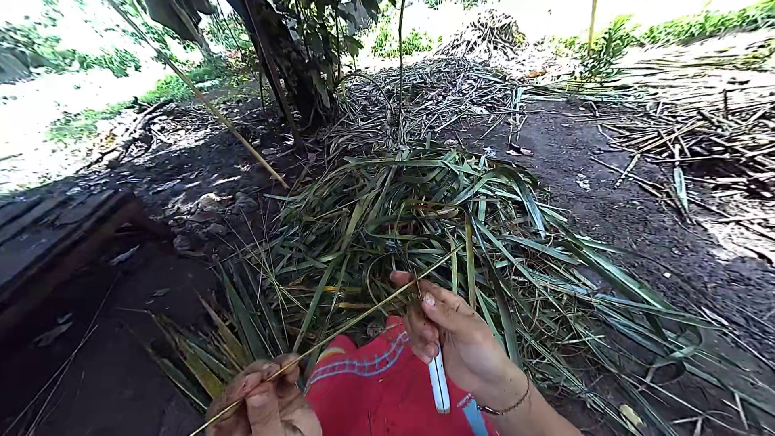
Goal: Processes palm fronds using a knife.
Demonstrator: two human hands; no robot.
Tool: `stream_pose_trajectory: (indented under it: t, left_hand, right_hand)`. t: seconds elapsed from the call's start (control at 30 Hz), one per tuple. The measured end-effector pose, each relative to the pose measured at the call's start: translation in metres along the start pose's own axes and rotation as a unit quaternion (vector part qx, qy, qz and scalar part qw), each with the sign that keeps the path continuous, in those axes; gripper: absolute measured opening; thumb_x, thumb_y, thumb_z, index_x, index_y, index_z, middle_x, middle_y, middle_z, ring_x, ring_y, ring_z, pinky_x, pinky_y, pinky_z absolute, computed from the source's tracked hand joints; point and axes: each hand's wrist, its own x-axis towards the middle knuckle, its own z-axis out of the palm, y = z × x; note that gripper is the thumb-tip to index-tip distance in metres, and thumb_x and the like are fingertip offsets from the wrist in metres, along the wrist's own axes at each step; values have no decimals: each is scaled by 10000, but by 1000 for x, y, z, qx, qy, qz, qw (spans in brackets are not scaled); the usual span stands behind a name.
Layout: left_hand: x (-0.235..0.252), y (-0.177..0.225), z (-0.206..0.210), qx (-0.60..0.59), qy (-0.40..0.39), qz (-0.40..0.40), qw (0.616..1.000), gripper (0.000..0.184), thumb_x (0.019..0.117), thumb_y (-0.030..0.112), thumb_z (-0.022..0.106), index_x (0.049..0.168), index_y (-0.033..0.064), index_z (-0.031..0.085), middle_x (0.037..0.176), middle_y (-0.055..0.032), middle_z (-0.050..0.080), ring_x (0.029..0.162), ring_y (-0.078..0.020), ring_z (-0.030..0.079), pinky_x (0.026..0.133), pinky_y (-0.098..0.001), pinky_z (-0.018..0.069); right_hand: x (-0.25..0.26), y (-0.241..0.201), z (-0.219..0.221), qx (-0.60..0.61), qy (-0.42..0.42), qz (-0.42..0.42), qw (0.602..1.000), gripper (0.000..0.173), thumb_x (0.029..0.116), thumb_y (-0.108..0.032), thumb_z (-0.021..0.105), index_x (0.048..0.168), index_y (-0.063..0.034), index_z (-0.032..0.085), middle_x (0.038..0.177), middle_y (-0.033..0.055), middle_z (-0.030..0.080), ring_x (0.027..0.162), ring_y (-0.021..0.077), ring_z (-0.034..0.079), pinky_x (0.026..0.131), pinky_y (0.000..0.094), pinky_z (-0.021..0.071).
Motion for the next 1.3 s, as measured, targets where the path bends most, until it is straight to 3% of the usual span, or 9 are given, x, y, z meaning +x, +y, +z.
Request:
stream_pose_trajectory:
  t: [0.13, 0.27, 0.4, 0.63, 0.77, 0.9, 1.03, 1.13, 1.3]
  left_hand:
    - [-4, -3, 0, -2, -31, -3, 1000, 150, 1017, 236, 616, 1126, 262, 715, 1074, 84, 744, 973, -52, 724, 840, -191, 604]
    - [-9, -11, 14, 29, -142, -52, 988, 202, 961, 237, 708, 1150, 307, 702, 1110, 117, 728, 1002, -47, 710, 871, -219, 602]
    - [-18, -17, 29, 76, -192, -22, 978, 145, 926, 194, 756, 1056, 256, 738, 1050, 129, 741, 957, -15, 714, 823, -178, 601]
    - [-26, -10, 34, 47, -202, -17, 978, 114, 937, 152, 744, 1027, 221, 742, 1083, 101, 736, 1016, -46, 709, 887, -218, 596]
    - [-29, -8, 36, 2, -161, -55, 985, 141, 923, 123, 751, 1024, 221, 753, 1035, 75, 756, 959, -76, 738, 832, -246, 628]
    - [-25, -11, 26, 20, -115, -71, 991, 147, 898, 109, 767, 980, 231, 759, 992, 80, 756, 900, -70, 742, 810, -248, 635]
    - [-28, -28, 31, 33, -112, -62, 991, 137, 896, 126, 773, 974, 237, 760, 987, 91, 755, 900, -64, 739, 817, -248, 631]
    - [-30, -30, 32, 84, -138, -7, 987, 81, 923, 162, 752, 958, 231, 729, 1006, 113, 737, 954, -37, 719, 847, -223, 612]
    - [-27, -32, 21, 178, -190, 139, 955, 113, 967, 98, 677, 894, 120, 594, 1033, 41, 706, 1043, -72, 697, 924, -256, 593]
  right_hand:
    - [-2, -3, -8, -14, 14, -26, 999, 351, 1052, -171, 493, 1357, -13, 565, 670, -93, 582, 553, -11, 551, 554, 154, 497]
    - [-7, 0, -8, -73, -24, -32, 997, 370, 1056, -216, 512, 1369, -27, 569, 711, -133, 577, 585, -41, 529, 566, 138, 471]
    - [-14, -2, -4, -118, -92, 11, 989, 359, 1065, -198, 472, 1371, -45, 580, 748, -157, 561, 602, -70, 490, 551, 111, 421]
    - [-14, -33, -14, -163, -190, 107, 962, 305, 1070, -208, 471, 1327, -109, 603, 753, -156, 536, 607, -82, 464, 547, 99, 385]
    - [-2, -47, -33, -253, -63, -4, 965, 336, 1044, -195, 481, 1321, -111, 651, 688, -169, 562, 567, -76, 480, 529, 115, 414]
    - [23, -80, -73, -187, 183, -81, 962, 405, 1103, -219, 246, 1311, -152, 586, 537, -93, 440, 434, -1, 452, 448, 156, 439]
    - [2, -56, -50, -145, 22, 62, 987, 397, 1036, -245, 448, 1384, -95, 564, 598, -134, 516, 490, -28, 497, 493, 144, 459]
    - [-3, -33, -28, -127, -115, 159, 972, 391, 1044, -267, 486, 1394, -109, 557, 701, -148, 533, 549, -43, 492, 514, 122, 435]
    - [12, -25, -23, -109, -179, 222, 952, 331, 1028, -327, 553, 1310, -175, 635, 673, -155, 532, 534, -50, 494, 501, 118, 427]
